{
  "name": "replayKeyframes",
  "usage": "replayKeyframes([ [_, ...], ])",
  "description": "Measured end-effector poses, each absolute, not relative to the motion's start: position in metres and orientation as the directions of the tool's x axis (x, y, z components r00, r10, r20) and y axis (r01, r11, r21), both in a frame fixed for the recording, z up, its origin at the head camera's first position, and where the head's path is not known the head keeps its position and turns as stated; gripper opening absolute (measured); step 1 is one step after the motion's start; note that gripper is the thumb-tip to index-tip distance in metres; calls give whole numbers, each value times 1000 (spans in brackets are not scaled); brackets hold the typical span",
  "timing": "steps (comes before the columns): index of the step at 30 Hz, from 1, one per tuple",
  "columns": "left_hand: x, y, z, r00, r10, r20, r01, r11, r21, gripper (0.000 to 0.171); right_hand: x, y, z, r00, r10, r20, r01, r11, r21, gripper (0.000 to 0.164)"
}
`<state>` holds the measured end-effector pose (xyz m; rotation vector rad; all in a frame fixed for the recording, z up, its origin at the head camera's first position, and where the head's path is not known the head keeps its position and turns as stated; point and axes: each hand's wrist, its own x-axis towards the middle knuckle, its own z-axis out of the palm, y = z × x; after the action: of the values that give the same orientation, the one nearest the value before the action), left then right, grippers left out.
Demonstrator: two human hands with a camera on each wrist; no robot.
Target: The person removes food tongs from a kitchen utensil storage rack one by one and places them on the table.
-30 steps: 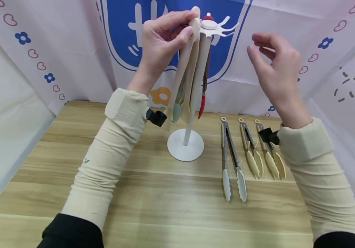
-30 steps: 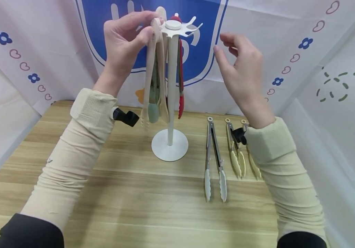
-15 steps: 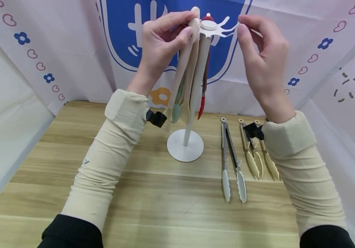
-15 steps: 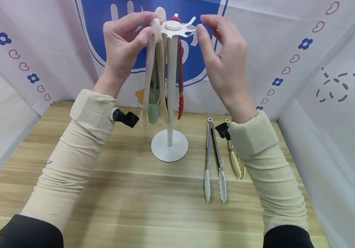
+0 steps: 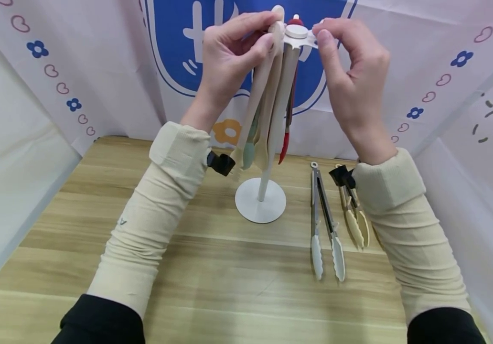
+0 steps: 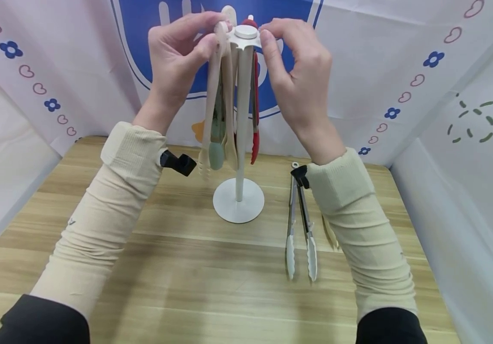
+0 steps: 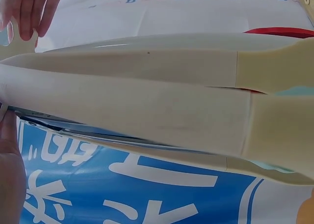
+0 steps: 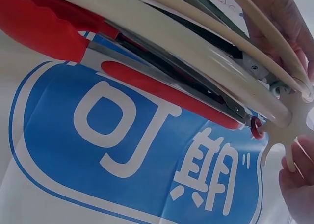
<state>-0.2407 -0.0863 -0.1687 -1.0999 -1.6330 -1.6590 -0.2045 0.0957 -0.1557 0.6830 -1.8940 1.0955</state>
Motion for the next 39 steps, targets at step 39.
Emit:
replayKeyframes([
  [39, -201, -91, -188, -795, 88, 601, 604, 11, 797, 33, -221, 105, -157, -397, -118, 910, -837, 453, -307, 19],
])
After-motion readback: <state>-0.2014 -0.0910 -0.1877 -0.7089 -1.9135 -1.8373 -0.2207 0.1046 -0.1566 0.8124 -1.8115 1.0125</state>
